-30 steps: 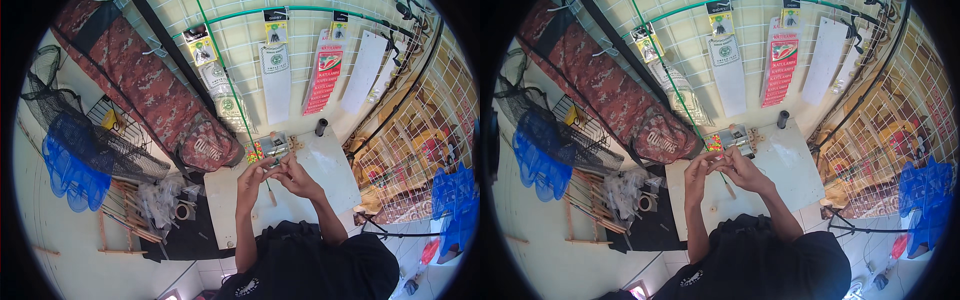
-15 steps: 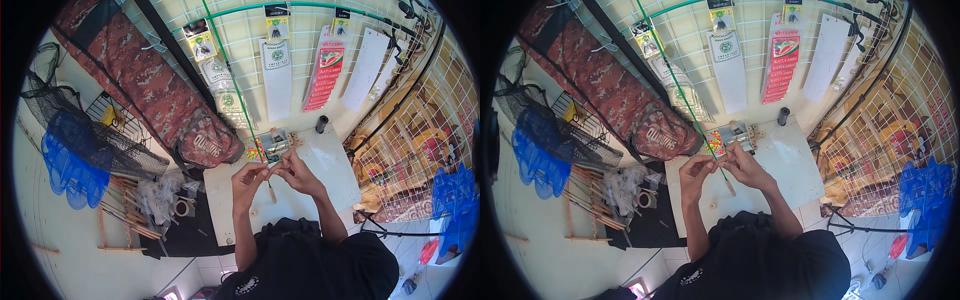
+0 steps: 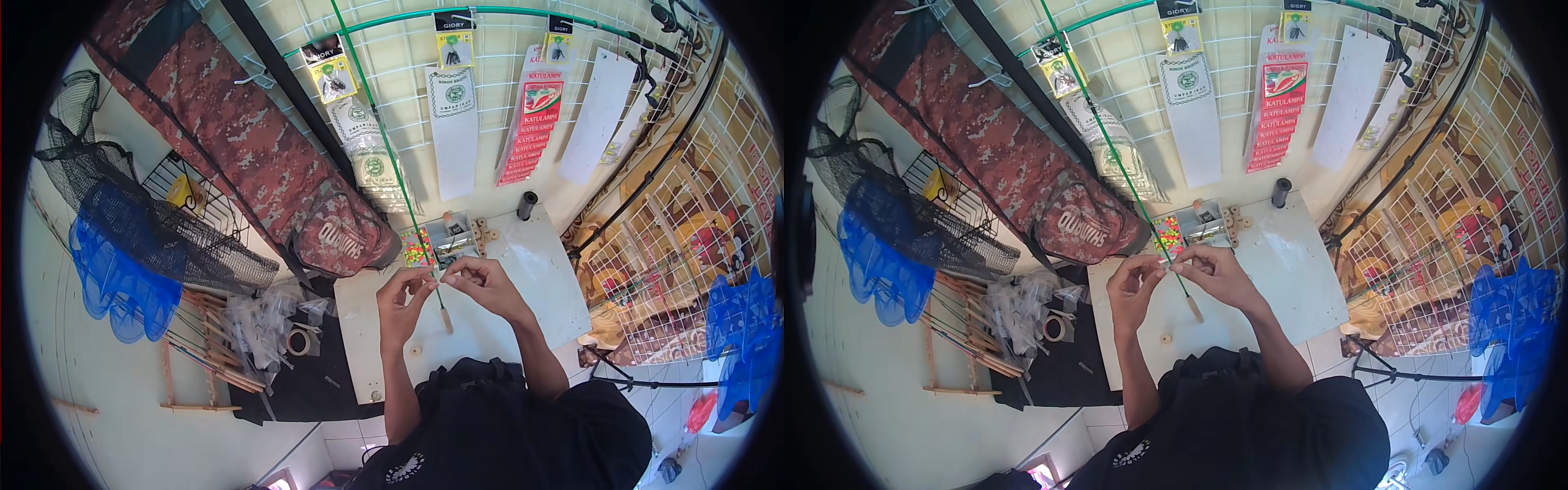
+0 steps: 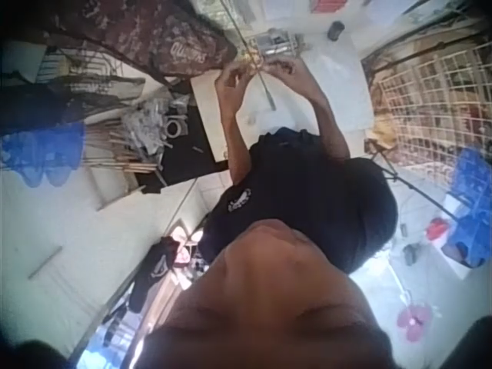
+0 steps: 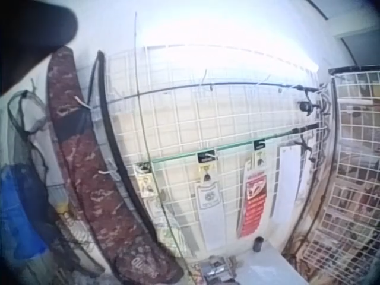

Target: Repairing or preparing the tip of a fishing rod by threading and securing line.

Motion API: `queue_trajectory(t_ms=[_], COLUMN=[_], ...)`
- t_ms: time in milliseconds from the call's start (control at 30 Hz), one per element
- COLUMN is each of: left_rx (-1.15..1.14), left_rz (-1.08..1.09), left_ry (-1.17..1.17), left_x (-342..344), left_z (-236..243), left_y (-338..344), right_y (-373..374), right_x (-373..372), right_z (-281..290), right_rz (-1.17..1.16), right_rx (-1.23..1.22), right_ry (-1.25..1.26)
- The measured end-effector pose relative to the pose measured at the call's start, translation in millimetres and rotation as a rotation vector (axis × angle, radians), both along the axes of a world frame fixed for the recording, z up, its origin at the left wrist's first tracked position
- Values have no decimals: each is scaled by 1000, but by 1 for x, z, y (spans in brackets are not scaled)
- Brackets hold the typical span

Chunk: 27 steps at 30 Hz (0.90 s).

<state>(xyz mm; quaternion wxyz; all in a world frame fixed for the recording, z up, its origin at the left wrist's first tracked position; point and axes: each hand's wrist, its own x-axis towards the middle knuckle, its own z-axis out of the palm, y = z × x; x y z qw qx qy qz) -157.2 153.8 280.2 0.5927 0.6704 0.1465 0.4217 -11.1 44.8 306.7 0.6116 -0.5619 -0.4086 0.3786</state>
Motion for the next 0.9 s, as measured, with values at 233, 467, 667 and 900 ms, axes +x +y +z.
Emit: queue_trajectory(t_ms=[233,467,667,900], left_rx=[143,179,216,209], left_rz=[-26,-22,2,-5], left_ry=[29,57,90,115], left_x=[-1,-1,1,3], left_z=[2,3,5,4], left_y=[7,10,15,20], right_y=[0,5,10,15], right_x=[0,0,2,-2], right_z=[10,0,-12,-17], right_rz=[111,85,56,-50], right_rx=[-104,-116,-62,8], right_ry=[89,175,136,100])
